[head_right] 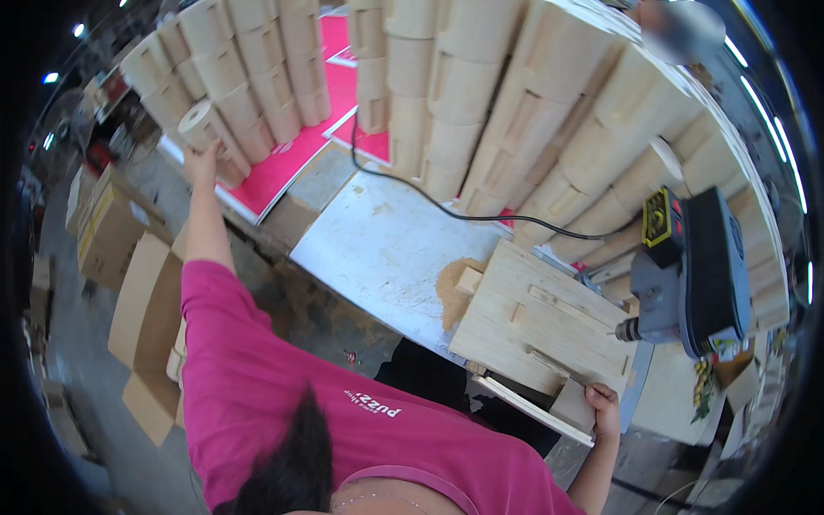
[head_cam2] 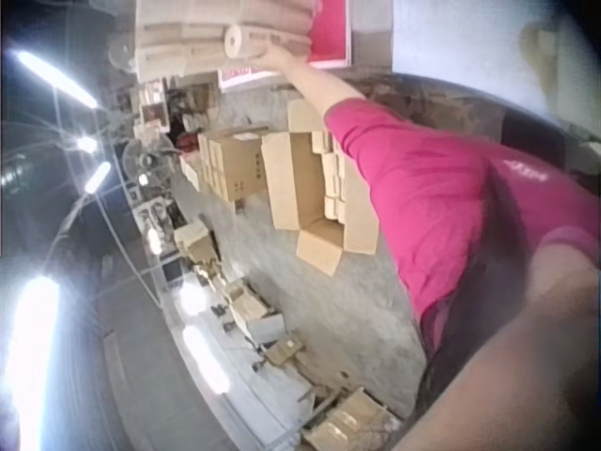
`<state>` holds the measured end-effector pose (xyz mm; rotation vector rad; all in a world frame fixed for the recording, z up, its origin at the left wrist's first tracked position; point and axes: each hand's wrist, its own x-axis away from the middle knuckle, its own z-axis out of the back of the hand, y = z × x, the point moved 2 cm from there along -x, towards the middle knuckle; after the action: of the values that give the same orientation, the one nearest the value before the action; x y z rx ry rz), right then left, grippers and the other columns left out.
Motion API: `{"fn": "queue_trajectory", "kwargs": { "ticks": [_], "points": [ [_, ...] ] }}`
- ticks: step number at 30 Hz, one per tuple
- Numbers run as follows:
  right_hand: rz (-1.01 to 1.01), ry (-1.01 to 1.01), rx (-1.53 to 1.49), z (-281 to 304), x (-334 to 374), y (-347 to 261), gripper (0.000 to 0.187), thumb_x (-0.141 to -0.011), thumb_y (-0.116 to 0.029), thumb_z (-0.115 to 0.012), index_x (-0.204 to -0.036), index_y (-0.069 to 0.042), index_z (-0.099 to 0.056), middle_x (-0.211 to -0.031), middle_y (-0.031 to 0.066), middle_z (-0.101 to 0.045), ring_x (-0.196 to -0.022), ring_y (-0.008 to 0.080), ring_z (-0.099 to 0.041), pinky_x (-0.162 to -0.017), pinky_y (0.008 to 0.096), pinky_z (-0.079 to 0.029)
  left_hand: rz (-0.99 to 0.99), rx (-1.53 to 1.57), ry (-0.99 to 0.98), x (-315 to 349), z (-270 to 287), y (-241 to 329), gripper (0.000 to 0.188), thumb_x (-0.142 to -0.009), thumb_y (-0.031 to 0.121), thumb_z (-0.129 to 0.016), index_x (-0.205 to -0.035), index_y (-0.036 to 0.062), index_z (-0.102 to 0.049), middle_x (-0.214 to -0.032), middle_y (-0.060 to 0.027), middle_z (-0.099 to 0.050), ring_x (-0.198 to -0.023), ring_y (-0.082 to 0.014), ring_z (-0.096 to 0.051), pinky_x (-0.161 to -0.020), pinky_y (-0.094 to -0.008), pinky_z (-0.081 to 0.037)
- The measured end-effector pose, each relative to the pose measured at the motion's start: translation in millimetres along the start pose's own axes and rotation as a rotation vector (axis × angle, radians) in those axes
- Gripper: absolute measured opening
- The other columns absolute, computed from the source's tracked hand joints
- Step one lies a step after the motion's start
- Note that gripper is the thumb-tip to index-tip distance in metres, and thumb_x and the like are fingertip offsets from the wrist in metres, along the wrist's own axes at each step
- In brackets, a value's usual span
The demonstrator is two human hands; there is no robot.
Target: Drilling holes into wooden cylinders using a vertical drill press in a workshop.
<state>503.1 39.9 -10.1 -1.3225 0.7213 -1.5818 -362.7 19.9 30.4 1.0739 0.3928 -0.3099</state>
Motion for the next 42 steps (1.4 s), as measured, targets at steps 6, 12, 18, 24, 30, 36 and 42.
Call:
{"fn": "queue_trajectory", "kwargs": {
  "ticks": [6, 12, 18, 24, 30, 36, 42],
  "points": [
    [-0.003, -0.005, -0.069, -5, -5, 2, 0.018, -0.071, -0.011, -0.068, -0.084, -0.001, -0.064, -0.076, 0.0014, -0.062, -0.07, 0.0104, -0.055, -0.068, 0.0228, -0.043, -0.166, 0.087, 0.074, 23, 6, 0, 0.078, -0.063, 0.023, -0.076, -0.122, -0.0083, -0.036, -0.118, -0.0273, -0.047, -0.106, -0.0376, -0.05, -0.092, -0.0399, -0.039],
    [0.019, -0.056, -0.104, -8, -2, -3, 0.017, -0.071, -0.011, -0.068, -0.084, 0.0, -0.064, -0.075, 0.0015, -0.062, -0.069, 0.0097, -0.054, -0.068, 0.0225, -0.043, -0.184, 0.519, -0.032, 86, -31, 74, 0.076, -0.071, 0.017, -0.071, -0.128, -0.008, -0.027, -0.127, -0.0249, -0.038, -0.114, -0.0325, -0.044, -0.093, -0.0387, -0.039],
    [0.046, -0.113, -0.132, -11, -2, -3, 0.018, -0.072, -0.013, -0.07, -0.084, 0.0, -0.064, -0.075, 0.0004, -0.061, -0.068, 0.0088, -0.053, -0.067, 0.0224, -0.042, -0.242, 0.914, -0.471, 181, 5, 248, 0.075, -0.074, 0.015, -0.07, -0.132, -0.0004, -0.025, -0.133, -0.0189, -0.033, -0.115, -0.0293, -0.044, -0.091, -0.0366, -0.041],
    [0.116, -0.131, -0.151, -10, 5, 1, 0.014, -0.073, -0.012, -0.069, -0.082, -0.001, -0.065, -0.074, -0.0004, -0.061, -0.068, 0.008, -0.053, -0.066, 0.0222, -0.043, -0.403, 0.952, -0.619, 218, 6, 322, 0.076, -0.072, 0.02, -0.071, -0.132, 0.0023, -0.028, -0.132, -0.0179, -0.035, -0.115, -0.0302, -0.044, -0.093, -0.0391, -0.039],
    [0.188, -0.171, -0.173, -10, 6, 1, 0.018, -0.072, -0.013, -0.07, -0.084, -0.001, -0.065, -0.075, 0.0002, -0.062, -0.069, 0.0079, -0.053, -0.066, 0.0224, -0.043, -0.581, 0.669, -0.537, 238, 11, 340, 0.076, -0.072, 0.025, -0.071, -0.132, 0.0022, -0.03, -0.128, -0.0203, -0.04, -0.115, -0.0308, -0.044, -0.095, -0.0403, -0.037],
    [0.235, -0.184, -0.161, -7, 3, 13, 0.018, -0.071, -0.015, -0.071, -0.083, -0.002, -0.065, -0.074, -0.0003, -0.062, -0.068, 0.0071, -0.052, -0.065, 0.0219, -0.042, -0.548, 0.761, -0.568, 249, -10, 327, 0.068, -0.073, 0.021, -0.07, -0.129, 0.0026, -0.037, -0.122, -0.02, -0.048, -0.109, -0.029, -0.05, -0.092, -0.0354, -0.039],
    [0.261, -0.21, -0.143, -11, 8, 3, 0.017, -0.072, -0.017, -0.069, -0.078, -0.002, -0.064, -0.071, -0.0019, -0.059, -0.065, 0.0063, -0.049, -0.061, 0.0212, -0.039, -0.202, 0.813, -0.372, 175, -66, 243, 0.053, -0.073, 0.017, -0.069, -0.118, -0.001, -0.048, -0.112, -0.0158, -0.056, -0.099, -0.0211, -0.055, -0.083, -0.0321, -0.045]
  ]
}}
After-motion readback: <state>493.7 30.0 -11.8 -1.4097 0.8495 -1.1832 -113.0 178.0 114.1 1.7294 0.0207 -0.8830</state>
